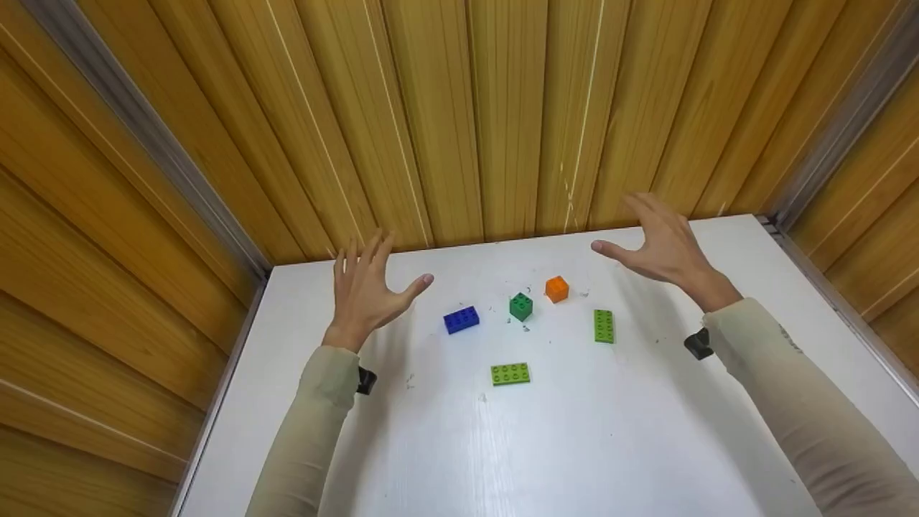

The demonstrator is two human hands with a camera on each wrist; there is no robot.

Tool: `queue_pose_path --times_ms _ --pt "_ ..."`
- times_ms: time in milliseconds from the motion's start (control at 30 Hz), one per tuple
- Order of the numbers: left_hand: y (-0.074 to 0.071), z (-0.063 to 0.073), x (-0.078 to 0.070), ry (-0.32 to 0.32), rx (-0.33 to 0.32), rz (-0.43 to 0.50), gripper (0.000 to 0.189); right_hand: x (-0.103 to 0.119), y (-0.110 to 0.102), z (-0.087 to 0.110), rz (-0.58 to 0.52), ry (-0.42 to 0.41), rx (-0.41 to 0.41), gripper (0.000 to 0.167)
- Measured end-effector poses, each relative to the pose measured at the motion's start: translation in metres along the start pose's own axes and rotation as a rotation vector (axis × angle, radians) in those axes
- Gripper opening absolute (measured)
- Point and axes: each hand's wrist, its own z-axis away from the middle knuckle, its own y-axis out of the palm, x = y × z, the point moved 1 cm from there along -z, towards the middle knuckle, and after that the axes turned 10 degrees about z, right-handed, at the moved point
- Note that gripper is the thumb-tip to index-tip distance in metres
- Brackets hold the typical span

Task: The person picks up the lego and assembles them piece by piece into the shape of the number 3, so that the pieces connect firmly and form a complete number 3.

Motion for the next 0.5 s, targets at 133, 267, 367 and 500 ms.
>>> queue_pose_path --times_ms 133,267,367,500 --pt "0.005 0.005 -0.004 0.03 -0.005 0.027 0.105 0.003 0.003 0.005 -0.025 0.004 -0.009 0.105" --pt "0.009 0.01 -0.007 0.07 -0.025 0.041 0.103 0.007 0.007 0.007 -0.052 -0.002 -0.009 0.103" --pt "0.01 0.015 -0.008 0.091 -0.044 0.039 0.1 0.013 0.013 0.009 -0.076 -0.006 0.004 0.102" --pt "0.013 0.019 -0.01 0.122 -0.051 0.048 0.098 0.019 0.02 0.011 -0.086 -0.008 0.01 0.101"
